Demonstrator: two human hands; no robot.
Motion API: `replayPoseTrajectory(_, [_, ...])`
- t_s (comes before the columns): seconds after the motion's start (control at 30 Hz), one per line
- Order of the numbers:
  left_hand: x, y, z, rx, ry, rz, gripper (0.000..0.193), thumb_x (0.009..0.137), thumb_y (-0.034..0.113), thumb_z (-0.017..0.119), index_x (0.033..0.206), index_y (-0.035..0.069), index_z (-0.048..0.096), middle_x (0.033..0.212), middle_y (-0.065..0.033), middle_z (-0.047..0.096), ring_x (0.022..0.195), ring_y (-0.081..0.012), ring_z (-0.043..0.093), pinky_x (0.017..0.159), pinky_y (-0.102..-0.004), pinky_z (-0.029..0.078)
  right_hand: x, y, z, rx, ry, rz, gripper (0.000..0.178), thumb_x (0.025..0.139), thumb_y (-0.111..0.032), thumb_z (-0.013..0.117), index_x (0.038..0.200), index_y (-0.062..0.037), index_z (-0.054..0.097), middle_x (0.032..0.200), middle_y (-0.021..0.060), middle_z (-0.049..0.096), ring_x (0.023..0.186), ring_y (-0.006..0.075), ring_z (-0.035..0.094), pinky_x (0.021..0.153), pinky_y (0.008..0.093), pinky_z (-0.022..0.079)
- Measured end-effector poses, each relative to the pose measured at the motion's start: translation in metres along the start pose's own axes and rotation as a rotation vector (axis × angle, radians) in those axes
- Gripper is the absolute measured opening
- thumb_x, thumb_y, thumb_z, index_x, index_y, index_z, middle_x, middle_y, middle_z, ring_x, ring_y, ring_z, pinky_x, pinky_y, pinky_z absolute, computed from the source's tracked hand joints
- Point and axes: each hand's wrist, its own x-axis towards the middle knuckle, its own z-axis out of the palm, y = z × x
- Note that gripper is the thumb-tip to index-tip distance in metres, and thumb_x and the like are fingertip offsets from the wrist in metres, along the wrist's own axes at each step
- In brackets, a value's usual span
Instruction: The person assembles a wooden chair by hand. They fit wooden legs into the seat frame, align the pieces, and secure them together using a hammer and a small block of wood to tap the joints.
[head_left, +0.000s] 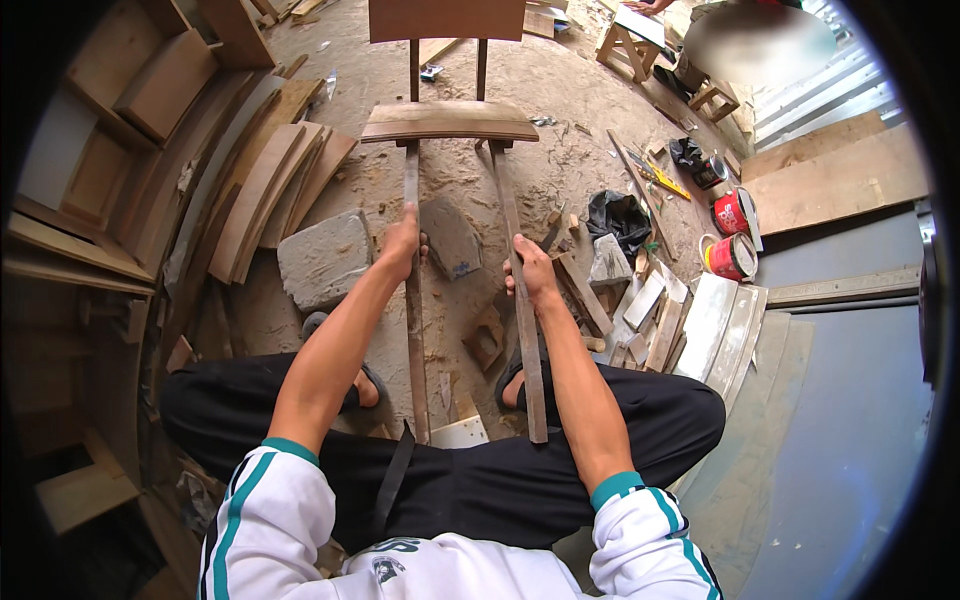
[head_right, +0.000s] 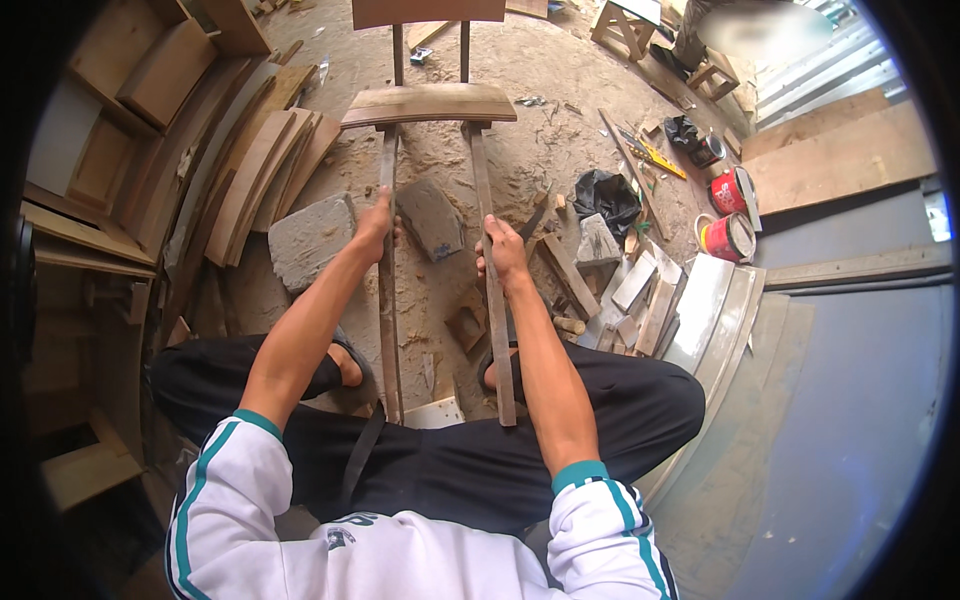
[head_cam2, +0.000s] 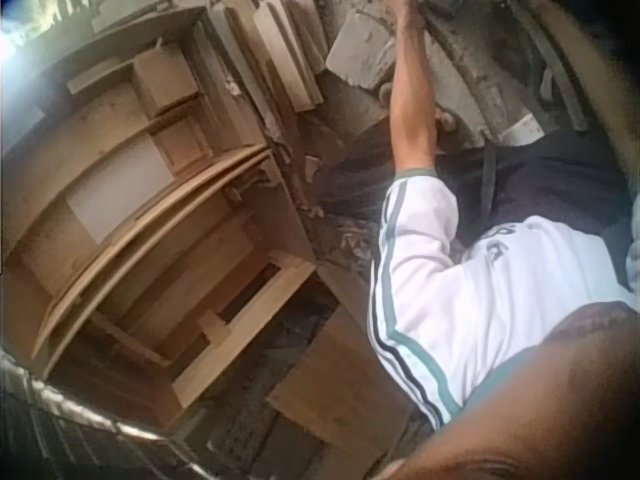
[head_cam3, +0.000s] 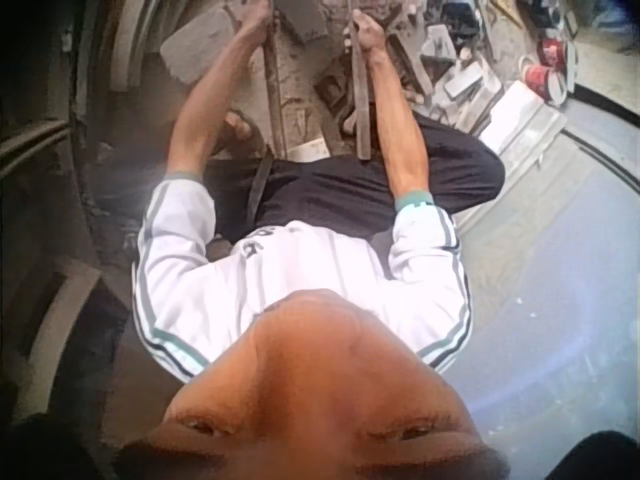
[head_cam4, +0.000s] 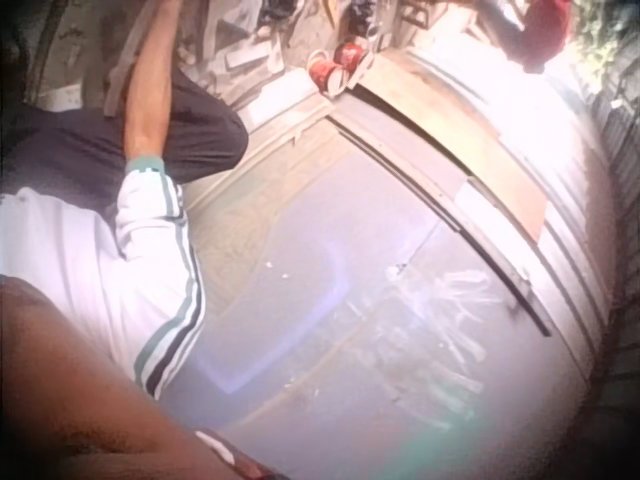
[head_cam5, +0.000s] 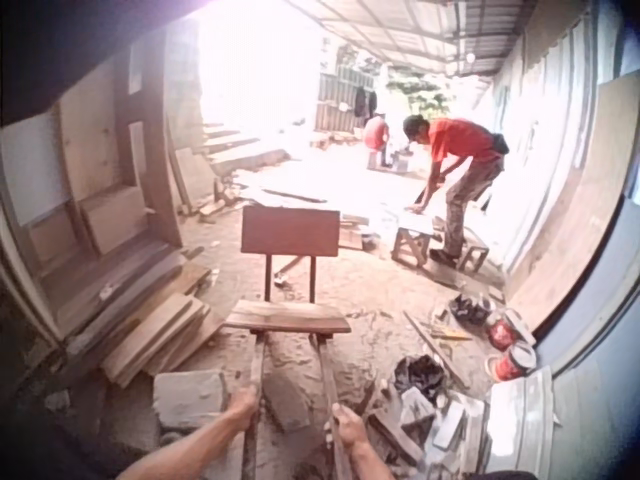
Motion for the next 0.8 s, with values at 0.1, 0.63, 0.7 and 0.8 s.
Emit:
replayPoseTrajectory(0.1, [0.0,-0.001,0.002,-0.009,0.012,-0.008,0.059,0.095,0.06,0.045,0.087,0.003,0.053,0.071,-0.0056,0.054,0.054,-0.0178,0.052,0.048,-0.0368,0.045,-0.002,0.0,0.003,-0.006,0.013,-0.015,0.045,0.098,-0.042,0.052,0.127,-0.007,0.054,0.068,0.0043,0.057,0.044,0.0135,0.052,0.041,0.0309,0.045])
replayPoseTrajectory(0.63, [0.014,-0.007,0.003,0.032,0.003,0.005,0.06,0.093,0.063,0.045,0.089,0.003,0.053,0.073,-0.0055,0.052,0.056,-0.0182,0.051,0.048,-0.0386,0.044,0.004,0.004,0.003,0.004,-0.021,-0.062,0.044,0.099,-0.04,0.052,0.127,-0.0063,0.055,0.068,0.0035,0.056,0.044,0.0122,0.052,0.039,0.0302,0.044])
replayPoseTrajectory(0.7, [0.011,-0.004,0.006,0.04,-0.006,0.006,0.06,0.093,0.062,0.045,0.089,0.004,0.054,0.072,-0.0057,0.052,0.055,-0.0184,0.051,0.048,-0.0386,0.044,0.005,0.005,0.0,-0.001,-0.009,-0.069,0.043,0.099,-0.04,0.052,0.125,-0.0067,0.056,0.067,0.0033,0.056,0.043,0.0122,0.051,0.039,0.0301,0.044])
replayPoseTrajectory(0.8, [0.016,-0.006,0.005,0.045,0.022,0.049,0.06,0.093,0.061,0.046,0.088,0.003,0.054,0.071,-0.0067,0.053,0.054,-0.0191,0.051,0.047,-0.0386,0.045,0.012,0.011,-0.001,-0.017,-0.016,-0.071,0.04,0.099,-0.04,0.052,0.122,-0.0083,0.057,0.066,0.003,0.055,0.044,0.012,0.051,0.039,0.03,0.044])
